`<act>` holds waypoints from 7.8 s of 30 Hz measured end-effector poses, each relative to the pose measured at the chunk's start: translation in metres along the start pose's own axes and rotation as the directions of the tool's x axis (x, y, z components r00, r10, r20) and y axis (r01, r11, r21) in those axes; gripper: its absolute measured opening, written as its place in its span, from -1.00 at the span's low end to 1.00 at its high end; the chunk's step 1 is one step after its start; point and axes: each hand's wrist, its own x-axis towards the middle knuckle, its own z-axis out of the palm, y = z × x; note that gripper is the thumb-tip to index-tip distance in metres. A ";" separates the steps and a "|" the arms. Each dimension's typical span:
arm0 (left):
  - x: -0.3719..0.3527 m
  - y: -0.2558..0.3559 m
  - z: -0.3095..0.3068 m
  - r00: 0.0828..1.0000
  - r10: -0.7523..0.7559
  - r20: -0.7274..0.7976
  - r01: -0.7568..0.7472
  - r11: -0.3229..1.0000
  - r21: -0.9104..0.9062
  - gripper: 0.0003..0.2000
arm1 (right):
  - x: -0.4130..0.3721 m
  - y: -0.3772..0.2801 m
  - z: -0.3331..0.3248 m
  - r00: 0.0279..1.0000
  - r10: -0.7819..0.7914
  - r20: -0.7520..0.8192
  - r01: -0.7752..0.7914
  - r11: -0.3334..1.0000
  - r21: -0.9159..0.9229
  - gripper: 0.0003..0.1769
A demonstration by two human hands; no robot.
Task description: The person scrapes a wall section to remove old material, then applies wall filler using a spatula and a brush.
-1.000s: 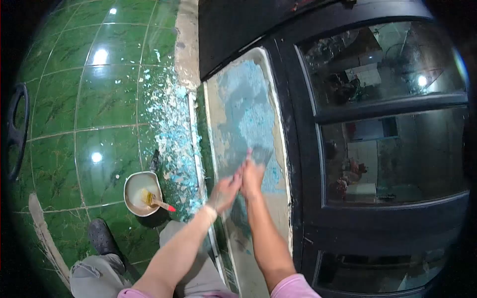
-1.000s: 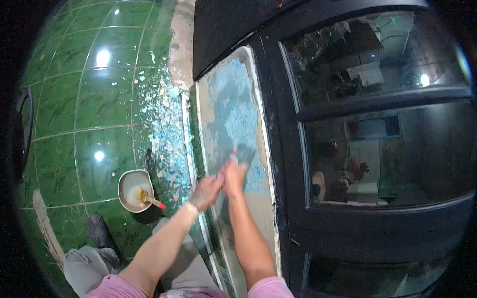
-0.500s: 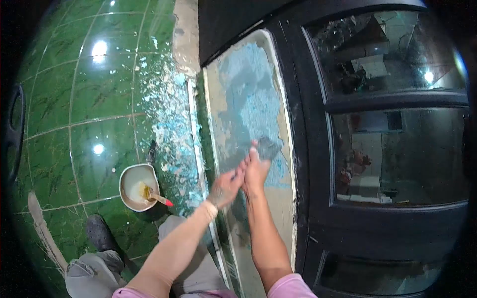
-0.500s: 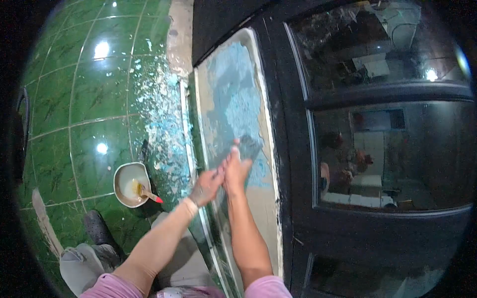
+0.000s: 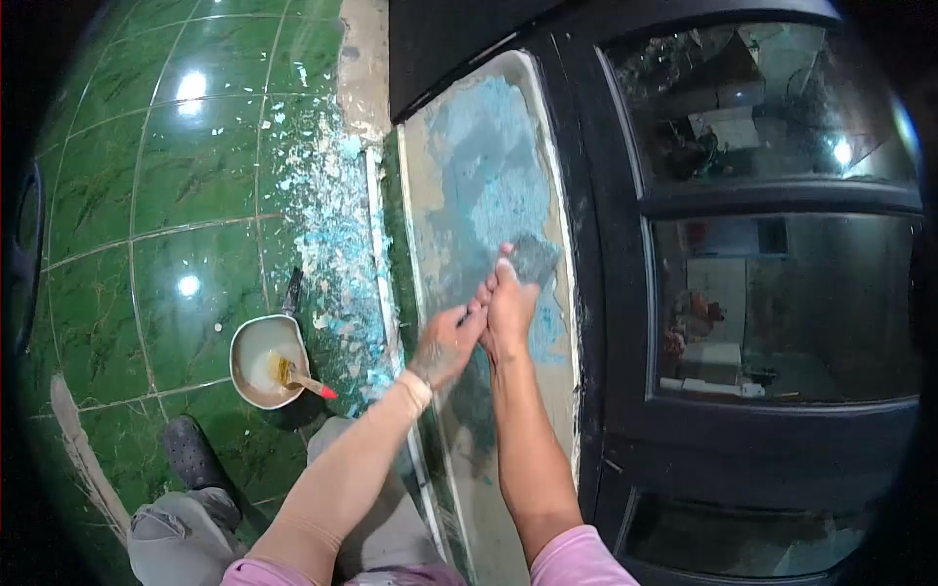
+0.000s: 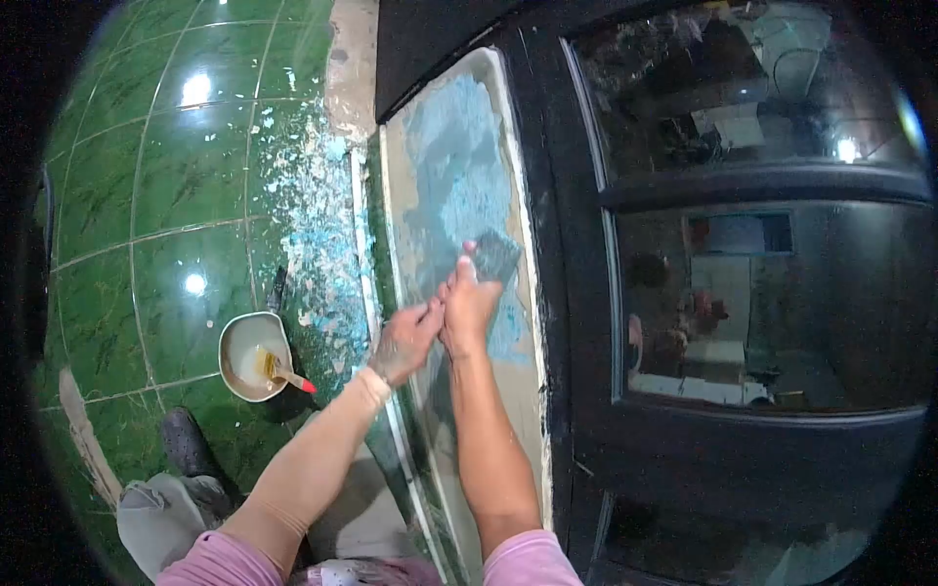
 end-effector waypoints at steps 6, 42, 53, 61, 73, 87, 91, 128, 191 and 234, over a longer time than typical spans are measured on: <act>-0.009 -0.041 0.017 0.978 0.160 -0.133 -0.153 0.986 0.066 -0.56 | -0.006 0.019 -0.018 1.000 0.002 -0.001 -0.002 0.999 -0.033 -0.90; 0.016 -0.021 -0.035 0.997 0.036 0.073 -0.054 0.962 0.266 -0.60 | 0.004 0.050 -0.004 0.996 -0.040 -0.081 0.052 0.988 0.145 -0.76; -0.002 -0.092 0.006 0.989 0.099 -0.109 -0.107 0.992 -0.070 -0.62 | 0.005 0.052 -0.015 0.988 -0.119 -0.095 0.111 0.990 -0.089 -0.83; -0.002 -0.095 -0.011 0.991 0.136 0.014 -0.136 0.971 0.197 -0.60 | -0.020 0.071 -0.022 0.997 -0.038 -0.073 0.042 0.998 0.053 -0.83; -0.021 -0.065 0.015 0.992 0.122 0.040 -0.127 0.970 0.208 -0.69 | -0.025 0.031 -0.028 0.996 -0.066 -0.056 0.073 0.989 0.126 -0.72; -0.048 -0.084 0.032 0.990 0.140 -0.011 -0.139 0.988 0.072 -0.58 | -0.044 0.050 -0.061 0.992 -0.079 -0.103 0.079 0.997 -0.002 -0.78; -0.036 -0.043 0.011 0.997 0.044 0.057 -0.048 0.995 0.087 -0.56 | -0.043 0.044 -0.056 0.999 0.001 -0.048 0.003 0.996 0.085 -0.79; -0.066 -0.061 0.043 0.991 -0.032 0.132 0.014 0.991 0.134 -0.59 | -0.065 0.039 -0.083 0.997 -0.003 -0.074 0.016 0.984 0.178 -0.87; -0.137 -0.137 0.048 0.980 0.117 0.162 -0.171 0.912 0.373 -0.61 | -0.122 0.115 -0.132 0.952 -0.149 -0.268 0.138 0.989 -0.058 -0.68; -0.114 -0.092 0.051 0.985 0.021 0.169 -0.079 0.935 0.345 -0.53 | -0.099 0.086 -0.126 0.953 -0.204 -0.224 0.203 0.979 -0.030 -0.76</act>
